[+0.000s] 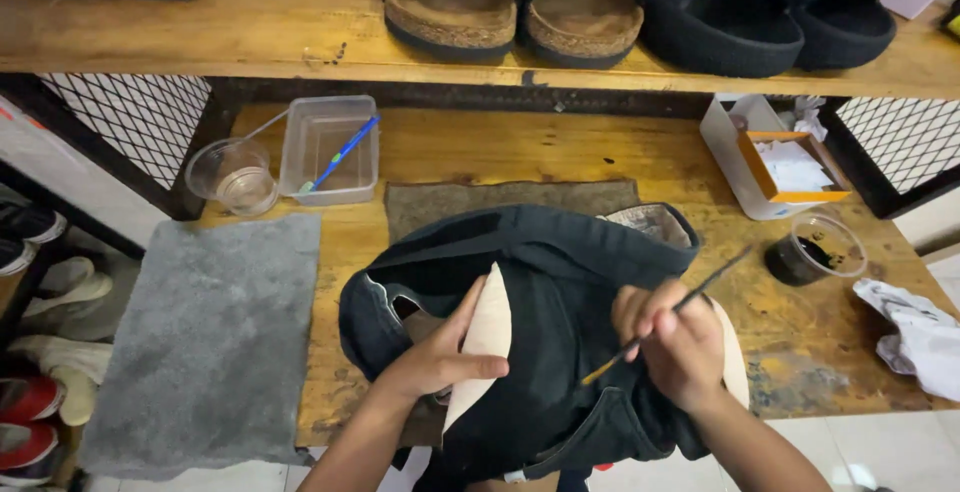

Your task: The person paints the black upper part of a shoe with a small brush, repeatedly dipping the brush into a container of black paint. The shoe is held in the left hand while the right hand applies the paint to the surface.

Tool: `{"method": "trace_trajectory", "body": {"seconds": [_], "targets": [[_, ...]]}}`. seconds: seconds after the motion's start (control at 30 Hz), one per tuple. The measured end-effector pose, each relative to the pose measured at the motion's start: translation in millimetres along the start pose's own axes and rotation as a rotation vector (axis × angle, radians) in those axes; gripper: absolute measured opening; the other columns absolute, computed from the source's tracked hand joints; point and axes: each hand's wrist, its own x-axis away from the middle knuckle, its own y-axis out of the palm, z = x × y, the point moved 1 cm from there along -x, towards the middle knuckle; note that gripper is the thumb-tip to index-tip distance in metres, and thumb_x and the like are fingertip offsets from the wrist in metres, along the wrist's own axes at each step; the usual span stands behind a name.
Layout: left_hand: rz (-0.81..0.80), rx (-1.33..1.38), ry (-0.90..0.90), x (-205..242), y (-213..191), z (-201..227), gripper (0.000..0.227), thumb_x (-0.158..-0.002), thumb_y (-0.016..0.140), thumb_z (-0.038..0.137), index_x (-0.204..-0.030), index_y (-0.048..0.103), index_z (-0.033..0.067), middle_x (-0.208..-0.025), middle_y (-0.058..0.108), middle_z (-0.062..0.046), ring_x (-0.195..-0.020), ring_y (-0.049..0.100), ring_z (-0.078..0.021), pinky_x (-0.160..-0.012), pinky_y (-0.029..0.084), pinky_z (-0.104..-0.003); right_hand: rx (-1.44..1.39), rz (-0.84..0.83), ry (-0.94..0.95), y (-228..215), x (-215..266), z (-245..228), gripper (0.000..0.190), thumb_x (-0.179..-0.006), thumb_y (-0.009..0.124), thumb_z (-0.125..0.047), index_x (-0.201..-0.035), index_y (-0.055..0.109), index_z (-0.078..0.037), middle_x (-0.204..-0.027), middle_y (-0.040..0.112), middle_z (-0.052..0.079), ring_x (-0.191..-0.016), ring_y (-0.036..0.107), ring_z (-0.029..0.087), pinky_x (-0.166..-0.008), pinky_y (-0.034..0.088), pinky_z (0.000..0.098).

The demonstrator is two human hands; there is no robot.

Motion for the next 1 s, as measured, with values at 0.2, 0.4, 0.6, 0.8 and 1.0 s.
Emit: {"method": "trace_trajectory", "body": {"seconds": [0.2, 0.4, 0.6, 0.8, 1.0], "targets": [[0.032, -0.043, -0.094, 0, 1, 6, 0.126, -0.077, 0.081, 0.039, -0.162, -0.008, 0.0132, -0.174, -0.003, -0.003, -0.159, 0.003, -0.0186, -0.126, 0.011, -0.037, 0.17, -0.115, -0.078, 10, 14, -1, 0.028, -0.105, 0.052, -0.028, -0.085, 0.055, -0.007, -0.064, 0.058, 0.011, -0.055, 0.05, 0.023, -0.057, 0.039, 0.0344], [0.048, -0.066, -0.07, -2, -2, -4, 0.125, -0.077, 0.081, 0.037, -0.162, -0.007, 0.0093, -0.174, -0.002, -0.004, -0.159, 0.001, -0.0176, -0.126, 0.007, -0.036, 0.246, -0.176, -0.108, 7, 16, 3, 0.027, -0.105, 0.05, -0.022, -0.087, 0.058, -0.005, -0.068, 0.061, 0.012, -0.052, 0.054, 0.023, -0.056, 0.044, 0.0336], [0.046, -0.063, -0.078, 0, 0, 2, 0.126, -0.077, 0.081, 0.038, -0.162, -0.007, 0.0086, -0.174, -0.003, -0.005, -0.159, 0.0, -0.0183, -0.126, 0.007, -0.037, 0.282, -0.214, -0.13, 9, 13, 4, 0.025, -0.106, 0.048, -0.019, -0.089, 0.058, -0.004, -0.067, 0.062, 0.012, -0.053, 0.055, 0.022, -0.057, 0.046, 0.0324], [0.04, -0.071, -0.071, 1, 1, 6, 0.125, -0.077, 0.08, 0.04, -0.162, -0.006, 0.0111, -0.174, -0.002, -0.005, -0.159, 0.002, -0.0194, -0.126, 0.009, -0.038, 0.328, -0.198, -0.136, 2, 17, 7, 0.024, -0.105, 0.048, -0.019, -0.089, 0.059, -0.004, -0.066, 0.061, 0.012, -0.055, 0.054, 0.024, -0.058, 0.045, 0.0342], [0.045, -0.061, -0.051, 1, 2, 10, 0.125, -0.077, 0.081, 0.038, -0.162, -0.005, 0.0091, -0.174, 0.002, -0.005, -0.159, 0.005, -0.0194, -0.126, 0.01, -0.037, 0.308, -0.186, -0.115, -1, 23, 5, 0.027, -0.105, 0.051, -0.025, -0.087, 0.059, -0.007, -0.067, 0.062, 0.012, -0.055, 0.054, 0.023, -0.057, 0.045, 0.0345]]}}
